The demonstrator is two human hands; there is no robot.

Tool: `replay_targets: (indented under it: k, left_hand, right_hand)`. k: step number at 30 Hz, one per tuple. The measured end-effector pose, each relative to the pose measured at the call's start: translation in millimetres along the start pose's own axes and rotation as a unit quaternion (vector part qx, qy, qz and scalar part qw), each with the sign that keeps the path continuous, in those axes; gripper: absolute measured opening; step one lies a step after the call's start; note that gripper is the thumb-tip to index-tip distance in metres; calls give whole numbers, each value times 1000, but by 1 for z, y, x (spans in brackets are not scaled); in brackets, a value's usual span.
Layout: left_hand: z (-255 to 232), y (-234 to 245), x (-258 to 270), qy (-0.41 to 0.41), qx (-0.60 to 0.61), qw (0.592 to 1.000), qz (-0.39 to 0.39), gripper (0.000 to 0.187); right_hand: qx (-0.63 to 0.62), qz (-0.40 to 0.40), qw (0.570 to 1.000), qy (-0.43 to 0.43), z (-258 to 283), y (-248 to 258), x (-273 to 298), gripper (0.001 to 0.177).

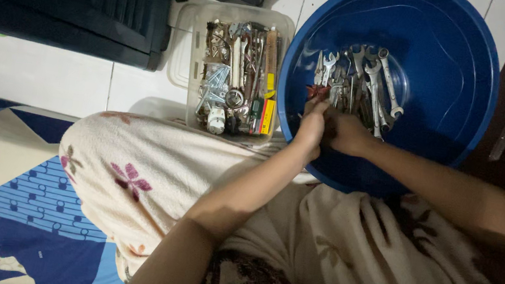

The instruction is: The person sits on a floor mat and sorts small metal hardware from a clear plastic container into a blue basin. They handle wrenches, bolts, and a white plastic adapter, moving items one by one between the two containers.

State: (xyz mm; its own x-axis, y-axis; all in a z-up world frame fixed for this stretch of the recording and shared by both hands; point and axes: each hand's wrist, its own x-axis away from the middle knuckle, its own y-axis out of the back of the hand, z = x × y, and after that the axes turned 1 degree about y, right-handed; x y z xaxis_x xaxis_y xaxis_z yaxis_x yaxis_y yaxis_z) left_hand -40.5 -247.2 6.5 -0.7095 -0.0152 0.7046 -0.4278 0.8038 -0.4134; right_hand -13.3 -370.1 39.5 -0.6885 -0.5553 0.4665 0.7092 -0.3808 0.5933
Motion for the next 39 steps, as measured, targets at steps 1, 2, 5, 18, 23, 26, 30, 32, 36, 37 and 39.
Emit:
replay_targets:
  k: [1, 2, 5, 18, 23, 26, 30, 32, 36, 37, 39]
  left_hand:
    - [-3, 0, 1, -2, -1, 1000, 14, 54]
    - [-6, 0, 5, -47, 4, 998, 45, 54]
    - [-17, 0, 24, -189, -65, 975, 100, 57]
    - [-136, 26, 112, -359, -378, 838, 162, 54]
    - [-142, 47, 111, -309, -326, 881, 146, 54]
    - [-142, 71, 100, -287, -218, 923, 130, 55]
    - [-156, 122, 72, -247, -180, 945, 114, 63]
    - [-154, 143, 63, -221, -219, 945, 105, 65]
    - [-140, 159, 55, -239, -343, 907, 43, 66]
    - [-138, 158, 55, -253, -359, 898, 28, 66]
    - [-139, 157, 57, -218, -467, 857, -22, 63]
  right_hand:
    - [-59, -8, 998, -8, -3, 4, 0, 50]
    - [-118, -14, 993, -16, -5, 11, 2, 47]
    - [-295, -20, 953, -67, 1, 37, 9, 41]
    - [-552, -64, 831, -24, 68, 56, 36, 32]
    - [-380, -98, 919, 27, 101, 43, 25, 16]
    - [-273, -80, 954, 98, 125, 47, 9, 12]
    - [-216, 13, 958, 187, 137, 29, -27, 42]
    - [-188, 67, 970, 135, 131, 4, -42, 57]
    - [-265, 134, 955, 25, 119, -54, -57, 84]
    - [-261, 148, 954, 8, 116, -62, -59, 87]
    - [-253, 178, 951, -29, 109, -72, -60, 93]
